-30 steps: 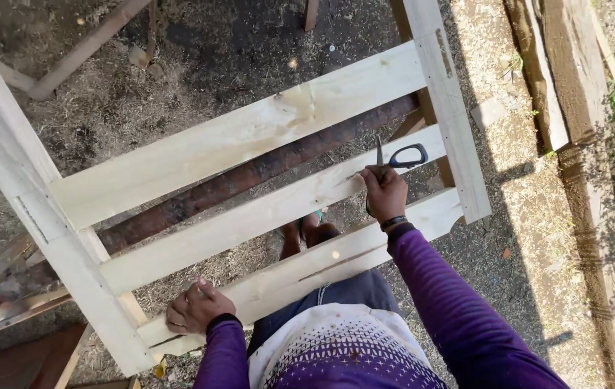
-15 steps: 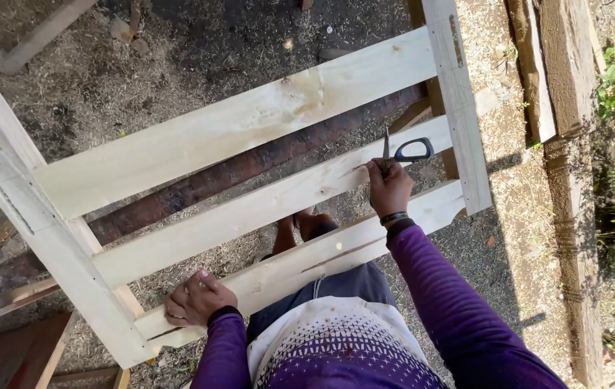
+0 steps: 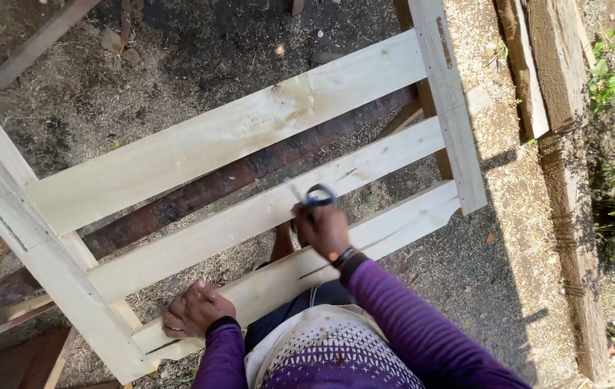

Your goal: Marking lines or measurements on a wooden frame using a pair of scissors as a scribe tool.

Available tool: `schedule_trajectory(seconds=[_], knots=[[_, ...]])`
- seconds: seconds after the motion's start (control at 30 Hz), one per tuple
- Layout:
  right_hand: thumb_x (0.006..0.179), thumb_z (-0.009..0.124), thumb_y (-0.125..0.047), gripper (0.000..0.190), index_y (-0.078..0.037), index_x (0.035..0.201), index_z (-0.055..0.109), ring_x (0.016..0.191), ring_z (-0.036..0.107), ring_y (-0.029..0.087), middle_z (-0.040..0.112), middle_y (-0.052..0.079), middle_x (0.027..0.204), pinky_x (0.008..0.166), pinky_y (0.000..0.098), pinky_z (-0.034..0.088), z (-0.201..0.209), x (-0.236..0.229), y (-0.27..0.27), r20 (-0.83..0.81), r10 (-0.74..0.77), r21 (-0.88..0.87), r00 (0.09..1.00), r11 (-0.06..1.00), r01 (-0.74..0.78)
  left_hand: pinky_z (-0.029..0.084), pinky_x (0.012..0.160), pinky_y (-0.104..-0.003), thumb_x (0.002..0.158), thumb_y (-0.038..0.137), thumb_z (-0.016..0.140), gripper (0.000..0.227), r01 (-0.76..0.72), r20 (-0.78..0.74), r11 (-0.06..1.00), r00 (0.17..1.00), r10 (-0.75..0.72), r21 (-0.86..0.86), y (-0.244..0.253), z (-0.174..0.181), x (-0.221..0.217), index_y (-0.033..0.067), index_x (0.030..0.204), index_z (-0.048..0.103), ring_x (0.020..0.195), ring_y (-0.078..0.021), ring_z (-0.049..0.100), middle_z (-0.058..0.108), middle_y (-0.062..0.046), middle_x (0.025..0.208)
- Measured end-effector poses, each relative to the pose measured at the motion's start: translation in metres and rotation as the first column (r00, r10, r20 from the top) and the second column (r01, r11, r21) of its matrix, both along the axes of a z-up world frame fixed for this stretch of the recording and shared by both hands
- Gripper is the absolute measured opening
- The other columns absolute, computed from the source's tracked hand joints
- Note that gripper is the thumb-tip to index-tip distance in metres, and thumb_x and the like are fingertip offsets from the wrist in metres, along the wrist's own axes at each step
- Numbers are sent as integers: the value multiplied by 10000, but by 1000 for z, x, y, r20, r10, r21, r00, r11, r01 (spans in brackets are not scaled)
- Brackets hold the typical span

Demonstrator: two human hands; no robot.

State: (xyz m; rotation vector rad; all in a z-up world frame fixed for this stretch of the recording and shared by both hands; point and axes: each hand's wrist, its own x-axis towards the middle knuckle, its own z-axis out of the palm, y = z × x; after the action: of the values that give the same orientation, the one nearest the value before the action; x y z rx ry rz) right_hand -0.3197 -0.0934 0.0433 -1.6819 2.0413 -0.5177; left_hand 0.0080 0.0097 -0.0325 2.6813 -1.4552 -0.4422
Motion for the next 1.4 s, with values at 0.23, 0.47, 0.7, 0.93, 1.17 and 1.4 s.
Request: schedule_trajectory(seconds=[0.23, 0.47, 0.7, 0.93, 1.17, 1.4], knots=[[958, 738, -280, 290, 5, 1007, 733, 680, 666, 125, 769, 103, 856, 595, 300, 534, 32, -112, -18, 322, -421, 55, 848, 903, 427, 98, 1209, -608, 1142, 530, 350, 605, 35, 94, 998, 995, -40, 50, -7, 35, -3, 141, 1010, 795, 1379, -376, 342, 606, -151, 1295], [964, 751, -249, 242, -8, 977, 733, 749, 725, 124, 776, 89, 862, 684, 295, 574, 8, -79, -13, 158, -477, -26, 865, 873, 486, 94, 1232, -598, 1141, 591, 339, 661, 18, 50, 997, 999, -14, -77, -10, 44, -9, 132, 985, 789, 1406, -355, 335, 617, -126, 1239], [980, 741, -234, 209, -25, 967, 736, 719, 702, 131, 761, 85, 827, 680, 297, 553, 2, -32, -18, 227, -593, -186, 772, 752, 632, 100, 1232, -607, 1163, 627, 277, 746, 17, 62, 999, 998, -13, -51, -14, 40, -10, 118, 962, 783, 1404, -350, 344, 628, -125, 1275], [947, 739, -236, 229, -12, 947, 693, 603, 647, 137, 773, 61, 889, 558, 308, 518, 40, -28, -26, 358, -586, 63, 727, 792, 607, 97, 1230, -588, 1082, 678, 223, 806, -77, -1, 995, 997, 78, 56, -31, 66, -18, 158, 871, 801, 1347, -337, 353, 633, -121, 1256], [965, 748, -238, 227, -14, 1002, 735, 674, 701, 122, 771, 85, 850, 628, 290, 550, 13, -64, -18, 219, -545, -84, 809, 816, 572, 97, 1257, -579, 1159, 674, 200, 823, -7, 86, 1000, 996, 6, 7, -15, 38, -8, 130, 934, 775, 1424, -314, 343, 642, -92, 1295], [968, 729, -210, 177, -39, 981, 774, 641, 687, 209, 760, 109, 802, 601, 342, 525, 1, -41, -2, 13, -391, -8, 920, 920, 391, 87, 1229, -604, 1141, 641, 204, 812, -16, 68, 996, 998, 11, 85, -9, 44, -2, 115, 905, 774, 1372, -348, 347, 652, -109, 1255]])
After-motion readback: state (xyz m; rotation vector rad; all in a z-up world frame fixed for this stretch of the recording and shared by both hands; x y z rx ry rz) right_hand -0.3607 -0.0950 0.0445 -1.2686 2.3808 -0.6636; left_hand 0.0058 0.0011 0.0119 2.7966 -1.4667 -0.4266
